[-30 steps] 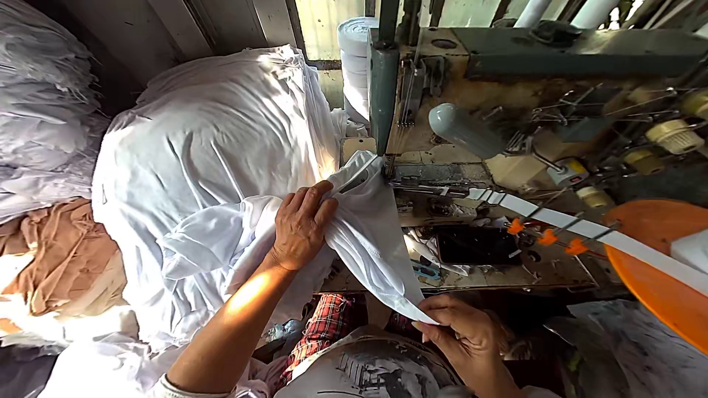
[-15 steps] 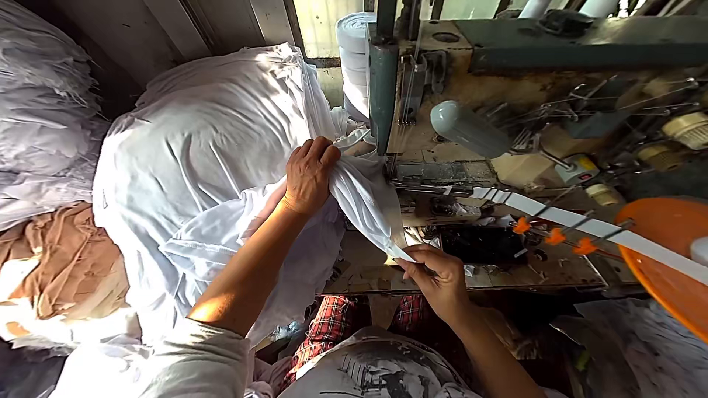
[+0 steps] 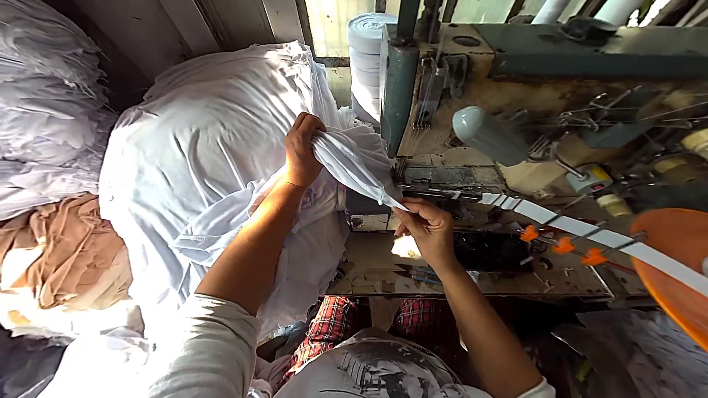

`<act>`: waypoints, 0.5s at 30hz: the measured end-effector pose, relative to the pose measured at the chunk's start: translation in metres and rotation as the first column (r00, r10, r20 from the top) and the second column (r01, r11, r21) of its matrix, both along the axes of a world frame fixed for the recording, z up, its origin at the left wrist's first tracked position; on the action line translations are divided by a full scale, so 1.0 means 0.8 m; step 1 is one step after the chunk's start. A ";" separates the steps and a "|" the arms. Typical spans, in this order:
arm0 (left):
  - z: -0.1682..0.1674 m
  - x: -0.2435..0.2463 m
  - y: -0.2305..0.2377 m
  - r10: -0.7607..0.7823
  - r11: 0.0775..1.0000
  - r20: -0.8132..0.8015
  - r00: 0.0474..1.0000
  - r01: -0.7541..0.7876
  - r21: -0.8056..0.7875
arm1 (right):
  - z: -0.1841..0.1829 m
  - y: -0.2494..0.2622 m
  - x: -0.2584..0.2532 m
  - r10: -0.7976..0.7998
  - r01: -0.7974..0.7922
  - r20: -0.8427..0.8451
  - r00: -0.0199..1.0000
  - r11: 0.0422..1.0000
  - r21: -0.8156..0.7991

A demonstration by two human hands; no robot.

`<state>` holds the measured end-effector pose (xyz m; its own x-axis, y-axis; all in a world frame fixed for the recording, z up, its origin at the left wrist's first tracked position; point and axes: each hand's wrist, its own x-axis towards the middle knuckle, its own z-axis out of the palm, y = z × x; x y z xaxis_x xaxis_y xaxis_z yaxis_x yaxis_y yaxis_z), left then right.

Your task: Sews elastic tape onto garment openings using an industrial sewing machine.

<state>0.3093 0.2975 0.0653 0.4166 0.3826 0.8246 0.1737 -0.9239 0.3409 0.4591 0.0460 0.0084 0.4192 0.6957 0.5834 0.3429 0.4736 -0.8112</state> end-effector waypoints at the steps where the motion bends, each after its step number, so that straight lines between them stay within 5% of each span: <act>1: 0.001 -0.007 0.000 -0.019 1.000 0.010 1.000 0.019 -0.006 | 0.001 0.001 0.001 0.009 -0.010 -0.012 1.000 1.000 -0.017; 9: 0.035 -0.067 -0.074 0.086 0.976 -0.398 0.913 -0.159 -0.152 | -0.010 0.003 0.002 0.013 -0.012 -0.003 1.000 1.000 0.027; 15: 0.018 0.010 -0.151 -0.279 0.925 -0.505 0.817 0.370 0.089 | -0.010 0.002 0.006 0.029 -0.031 0.041 0.999 0.999 0.041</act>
